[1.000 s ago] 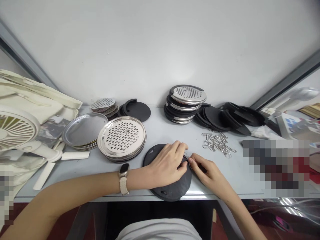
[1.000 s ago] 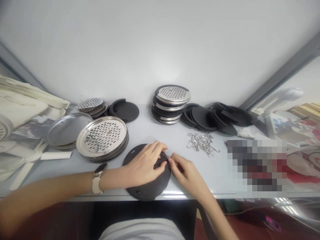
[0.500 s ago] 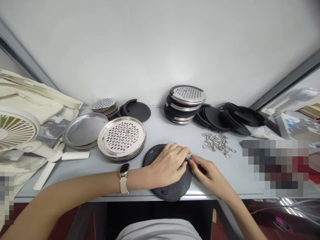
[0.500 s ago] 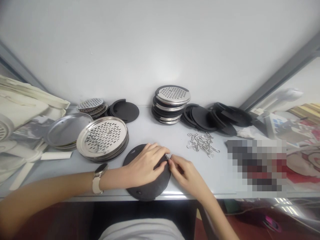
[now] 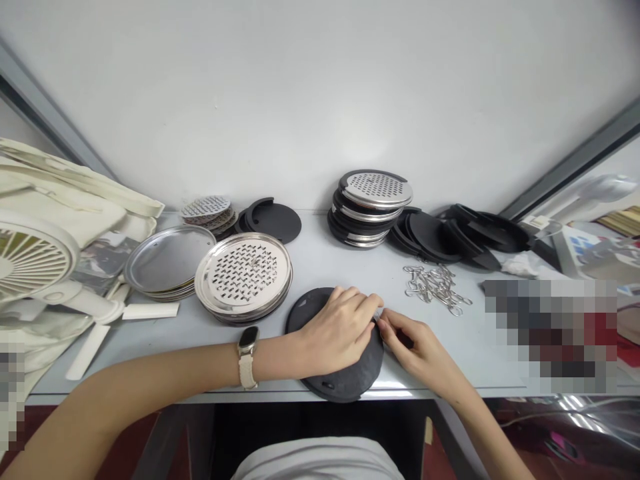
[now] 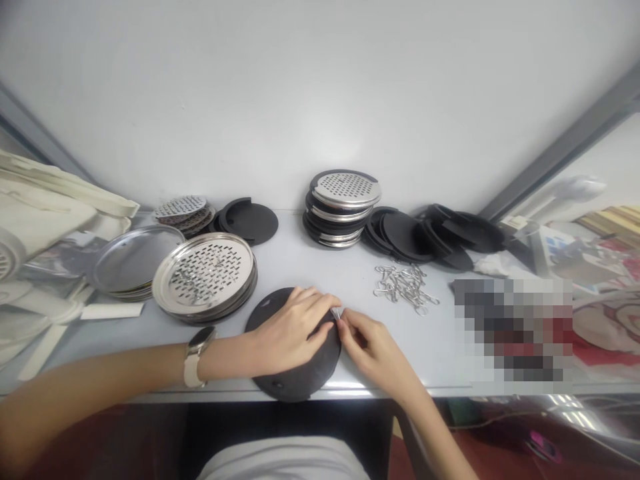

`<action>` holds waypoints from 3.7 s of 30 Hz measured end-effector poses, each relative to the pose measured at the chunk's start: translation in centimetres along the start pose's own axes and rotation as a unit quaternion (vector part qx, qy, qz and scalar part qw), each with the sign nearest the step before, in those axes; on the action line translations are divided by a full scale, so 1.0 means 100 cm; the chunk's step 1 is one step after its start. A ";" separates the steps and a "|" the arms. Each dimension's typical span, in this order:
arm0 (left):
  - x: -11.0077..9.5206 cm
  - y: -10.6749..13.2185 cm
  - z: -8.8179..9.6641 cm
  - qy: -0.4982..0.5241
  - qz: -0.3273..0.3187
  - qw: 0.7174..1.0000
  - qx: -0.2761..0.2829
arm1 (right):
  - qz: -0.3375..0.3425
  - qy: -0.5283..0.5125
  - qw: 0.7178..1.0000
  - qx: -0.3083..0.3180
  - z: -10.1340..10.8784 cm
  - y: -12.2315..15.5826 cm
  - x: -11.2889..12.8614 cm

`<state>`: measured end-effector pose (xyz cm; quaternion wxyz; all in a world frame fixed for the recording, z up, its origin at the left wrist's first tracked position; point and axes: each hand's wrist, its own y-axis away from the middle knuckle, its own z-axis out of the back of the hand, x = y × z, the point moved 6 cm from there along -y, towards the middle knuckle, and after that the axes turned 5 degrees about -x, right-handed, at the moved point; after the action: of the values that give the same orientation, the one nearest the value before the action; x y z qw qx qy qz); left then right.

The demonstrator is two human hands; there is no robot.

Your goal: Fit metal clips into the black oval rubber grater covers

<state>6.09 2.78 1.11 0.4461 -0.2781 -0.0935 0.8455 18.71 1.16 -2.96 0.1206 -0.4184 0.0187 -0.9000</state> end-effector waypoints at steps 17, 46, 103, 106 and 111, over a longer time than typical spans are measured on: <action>-0.002 0.000 0.000 -0.009 -0.007 1.000 -0.003 | -0.023 -0.027 0.999 0.011 -0.001 0.001 -0.005; -0.006 0.002 0.002 -0.045 -0.033 0.998 0.025 | -0.030 -0.043 0.998 0.017 -0.002 -0.001 -0.004; 0.002 -0.001 0.004 0.079 0.037 0.996 -0.016 | -0.004 -0.018 1.000 0.012 -0.001 -0.001 -0.003; 0.000 -0.001 0.006 0.066 0.027 0.997 -0.006 | 0.001 -0.011 1.000 0.017 -0.001 -0.001 -0.004; -0.002 -0.001 0.006 0.050 0.009 0.999 0.005 | 0.003 -0.013 1.000 0.015 0.000 -0.002 -0.004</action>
<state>5.91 2.74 1.71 0.4442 -0.3184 -0.0646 0.8350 18.90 1.44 -3.23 0.1296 -0.4279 0.0050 -0.8945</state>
